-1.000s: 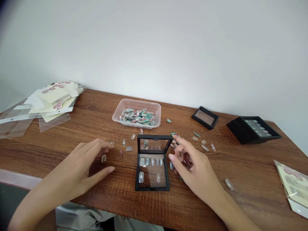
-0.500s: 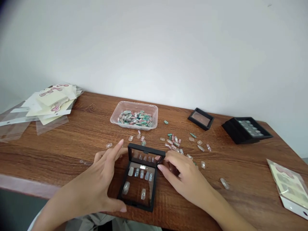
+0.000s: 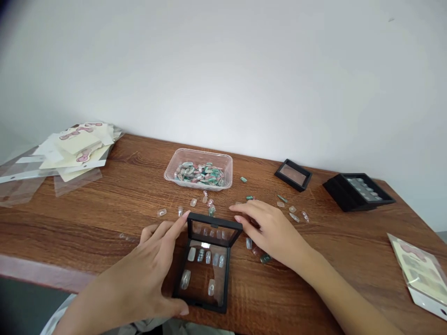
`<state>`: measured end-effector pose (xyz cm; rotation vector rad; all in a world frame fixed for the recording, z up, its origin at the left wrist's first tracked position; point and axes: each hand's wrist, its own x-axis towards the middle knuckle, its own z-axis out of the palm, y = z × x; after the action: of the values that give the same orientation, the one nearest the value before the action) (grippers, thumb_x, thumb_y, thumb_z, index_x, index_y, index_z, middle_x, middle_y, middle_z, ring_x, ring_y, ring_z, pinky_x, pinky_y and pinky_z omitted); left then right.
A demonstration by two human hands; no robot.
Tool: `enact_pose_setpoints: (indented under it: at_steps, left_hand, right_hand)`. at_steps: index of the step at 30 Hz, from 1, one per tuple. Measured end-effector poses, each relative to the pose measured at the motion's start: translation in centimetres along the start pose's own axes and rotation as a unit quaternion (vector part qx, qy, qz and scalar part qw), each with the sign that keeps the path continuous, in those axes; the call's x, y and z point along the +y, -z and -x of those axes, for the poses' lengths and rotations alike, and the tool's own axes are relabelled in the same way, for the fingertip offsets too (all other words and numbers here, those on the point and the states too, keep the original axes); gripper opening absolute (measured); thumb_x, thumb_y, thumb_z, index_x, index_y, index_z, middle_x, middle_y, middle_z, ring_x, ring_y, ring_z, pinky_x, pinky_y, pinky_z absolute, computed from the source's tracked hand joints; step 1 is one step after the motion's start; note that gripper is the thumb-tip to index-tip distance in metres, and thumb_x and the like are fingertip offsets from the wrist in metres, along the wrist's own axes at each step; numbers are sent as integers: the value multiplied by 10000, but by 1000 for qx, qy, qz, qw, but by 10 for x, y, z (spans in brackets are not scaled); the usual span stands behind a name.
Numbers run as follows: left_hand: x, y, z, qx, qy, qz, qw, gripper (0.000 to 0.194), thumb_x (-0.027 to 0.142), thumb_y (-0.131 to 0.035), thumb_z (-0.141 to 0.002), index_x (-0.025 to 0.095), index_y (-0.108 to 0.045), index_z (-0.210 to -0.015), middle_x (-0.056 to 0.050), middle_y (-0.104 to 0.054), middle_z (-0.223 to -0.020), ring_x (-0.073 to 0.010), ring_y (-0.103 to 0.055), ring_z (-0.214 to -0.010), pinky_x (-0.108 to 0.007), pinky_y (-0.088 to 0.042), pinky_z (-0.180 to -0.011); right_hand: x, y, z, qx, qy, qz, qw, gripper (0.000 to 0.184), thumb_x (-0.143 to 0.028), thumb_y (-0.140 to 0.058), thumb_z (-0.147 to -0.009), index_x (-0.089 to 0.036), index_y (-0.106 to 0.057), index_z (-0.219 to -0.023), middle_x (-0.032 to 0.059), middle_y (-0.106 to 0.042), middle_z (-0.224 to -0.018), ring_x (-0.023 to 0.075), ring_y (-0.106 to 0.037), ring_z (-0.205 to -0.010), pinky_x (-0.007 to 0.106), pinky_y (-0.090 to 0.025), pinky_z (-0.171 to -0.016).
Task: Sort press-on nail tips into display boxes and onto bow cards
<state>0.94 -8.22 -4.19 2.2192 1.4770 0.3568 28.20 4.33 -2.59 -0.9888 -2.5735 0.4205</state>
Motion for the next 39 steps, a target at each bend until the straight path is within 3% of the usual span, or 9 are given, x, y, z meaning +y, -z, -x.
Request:
enact_pose_setpoints:
  at_steps: [4, 7, 15, 19, 24, 30, 39]
  left_hand:
    - [-1, 2, 2, -5, 15, -16, 1000, 1602, 406, -939, -563, 301, 330, -1535, -210, -476, -1502, -455, -472, -1341, -665, -389, -1073]
    - [-4, 2, 4, -1, 31, -24, 999, 1628, 403, -950, -536, 289, 332, -1534, -229, -515, -1460, -474, -513, -1297, -687, -411, -1032]
    - [-19, 4, 16, 34, 50, -72, 996, 1685, 398, -961, -476, 266, 350, -1527, -261, -584, -1388, -522, -571, -1240, -688, -466, -942]
    - [-32, 4, 23, 65, 63, -110, 990, 1631, 419, -930, -527, 261, 350, -1526, -244, -624, -1334, -507, -603, -1205, -657, -472, -930]
    - [-42, 6, 22, 86, 69, -140, 984, 1496, 461, -866, -630, 237, 289, -1555, -280, -541, -1435, -500, -567, -1256, -640, -449, -958]
    - [-36, 7, 16, 98, 95, -154, 979, 1451, 433, -839, -679, 203, 302, -1544, -291, -548, -1401, -496, -577, -1213, -647, -439, -945]
    - [-36, 6, 14, 99, 96, -140, 981, 1491, 455, -860, -649, 212, 310, -1541, -282, -525, -1417, -480, -537, -1267, -652, -410, -987]
  right_hand:
    - [-10, -9, -29, -80, 47, 39, 995, 316, -216, -522, -1019, -214, -673, -1297, 75, -718, -945, 219, -679, -872, 328, -545, -724]
    - [-12, -20, -40, -96, 57, 61, 992, 304, -238, -553, -1023, -205, -689, -1293, 64, -693, -901, 211, -659, -840, 309, -504, -686]
    - [2, -30, -28, -39, 89, 129, 987, 286, -253, -561, -1026, -235, -720, -1263, 39, -652, -844, 186, -608, -774, 303, -488, -689]
    - [4, -29, -24, 5, 101, 149, 984, 230, -282, -568, -1029, -198, -759, -1126, 51, -675, -886, 187, -619, -803, 322, -502, -738]
    - [2, -26, -20, 39, 137, 173, 975, 209, -238, -536, -1041, -181, -736, -1064, 55, -691, -902, 182, -618, -791, 322, -492, -737]
    - [-4, -23, -11, 26, 159, 150, 975, 224, -186, -514, -1046, -170, -694, -915, 51, -702, -908, 176, -623, -803, 320, -468, -774]
    - [-14, -19, 2, -34, 137, 3, 990, 106, -253, -608, -1007, -203, -701, -1020, 34, -699, -908, 175, -635, -812, 314, -474, -766]
